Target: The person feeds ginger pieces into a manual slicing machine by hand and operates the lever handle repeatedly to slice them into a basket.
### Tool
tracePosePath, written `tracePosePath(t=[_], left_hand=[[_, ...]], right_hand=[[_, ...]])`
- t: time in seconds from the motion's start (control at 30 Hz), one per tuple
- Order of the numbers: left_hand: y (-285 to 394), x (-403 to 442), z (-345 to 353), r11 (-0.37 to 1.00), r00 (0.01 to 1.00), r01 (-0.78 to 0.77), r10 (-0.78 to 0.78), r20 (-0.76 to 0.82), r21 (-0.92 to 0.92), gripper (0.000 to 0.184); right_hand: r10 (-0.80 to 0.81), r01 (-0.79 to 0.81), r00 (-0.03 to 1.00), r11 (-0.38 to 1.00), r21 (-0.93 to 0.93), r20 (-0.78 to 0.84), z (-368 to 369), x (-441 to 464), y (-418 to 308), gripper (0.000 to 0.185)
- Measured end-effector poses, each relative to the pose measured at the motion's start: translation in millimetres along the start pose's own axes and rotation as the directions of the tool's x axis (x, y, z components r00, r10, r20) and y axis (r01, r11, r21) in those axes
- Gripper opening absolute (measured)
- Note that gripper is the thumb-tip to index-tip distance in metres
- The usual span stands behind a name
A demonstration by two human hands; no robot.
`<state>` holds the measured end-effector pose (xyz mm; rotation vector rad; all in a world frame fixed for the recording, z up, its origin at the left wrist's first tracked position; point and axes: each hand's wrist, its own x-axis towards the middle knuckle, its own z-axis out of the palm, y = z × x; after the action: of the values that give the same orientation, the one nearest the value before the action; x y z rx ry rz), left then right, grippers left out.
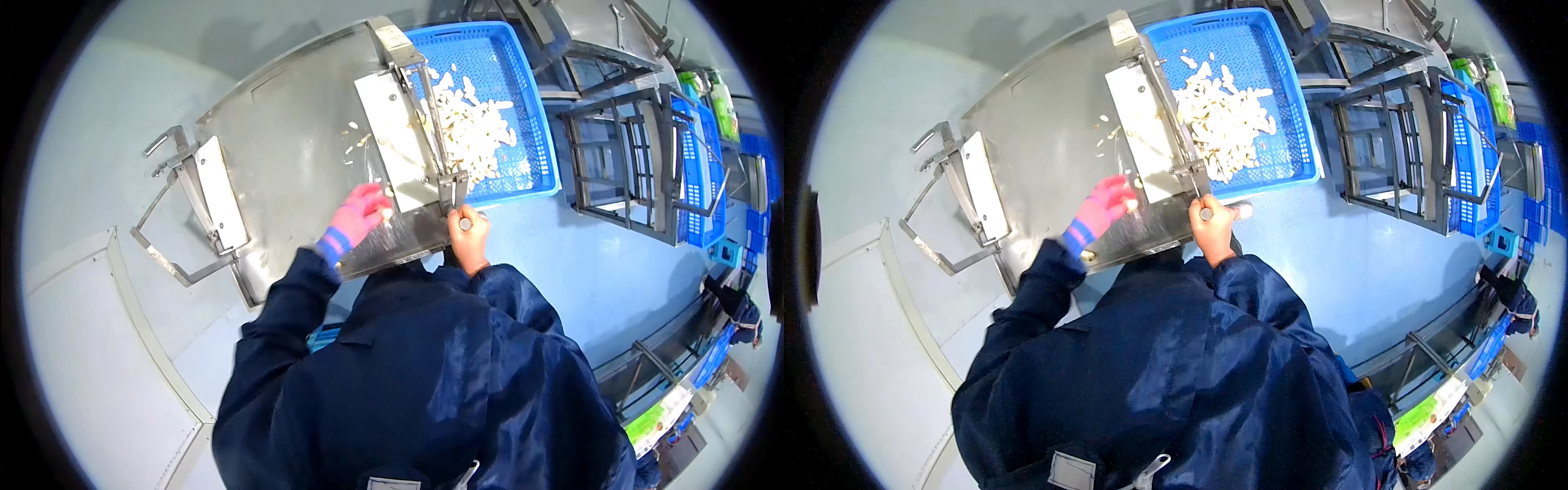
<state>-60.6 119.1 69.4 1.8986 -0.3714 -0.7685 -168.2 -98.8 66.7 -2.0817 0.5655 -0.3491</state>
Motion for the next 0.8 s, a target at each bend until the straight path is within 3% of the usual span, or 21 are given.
tracePosePath(t=[0.07,0.1,0.17,0.23,0.37,0.4,0.53,0.63,0.8], left_hand=[[7.5,49.9,17.0,0.997,0.992,-0.054,0.058,-0.109,0.046,0.019],[1.4,74.6,29.2,0.979,0.991,-0.003,-0.024,-0.129,-0.202,0.019],[-23.5,121.0,59.8,0.964,0.945,-0.058,-0.031,-0.326,-0.261,0.02],[-11.1,130.4,69.7,1.0,0.893,0.02,-0.024,-0.449,-0.014,0.023],[2.2,134.1,76.0,0.991,0.816,-0.05,-0.031,-0.578,-0.124,0.035],[-1.3,133.3,77.6,0.996,0.813,-0.048,-0.006,-0.582,-0.077,0.039],[-18.2,126.9,88.2,0.946,0.866,-0.031,-0.136,-0.481,-0.323,0.04],[-16.0,124.3,94.8,0.969,0.861,-0.086,-0.044,-0.506,-0.231,0.038],[-13.3,119.5,101.9,0.996,0.817,-0.038,-0.019,-0.576,-0.087,0.037]], right_hand=[[0.002,-0.002,1.0,1.0,0.012,-0.005,-2.4,3.2,-11.8,0.027],[0.05,-0.05,0.999,0.998,0.037,0.005,-5.3,5.6,-19.0,0.027],[0.028,-0.028,1.0,1.0,-0.012,-0.008,-12.8,13.2,-40.7,0.026],[0.064,-0.064,0.998,0.998,-0.015,0.009,-17.1,17.9,-54.5,0.025],[0.043,-0.043,0.999,0.998,-0.045,0.003,-20.6,24.2,-62.3,0.023],[0.059,-0.059,0.998,0.998,-0.021,0.013,-21.8,24.7,-66.5,0.023],[0.054,-0.053,0.998,0.998,-0.032,0.022,-19.9,24.6,-59.0,0.023],[0.028,-0.027,1.0,0.998,-0.053,0.013,-18.5,24.2,-57.6,0.024],[0.095,-0.09,0.994,0.993,-0.076,0.053,-19.3,22.7,-55.7,0.025]])
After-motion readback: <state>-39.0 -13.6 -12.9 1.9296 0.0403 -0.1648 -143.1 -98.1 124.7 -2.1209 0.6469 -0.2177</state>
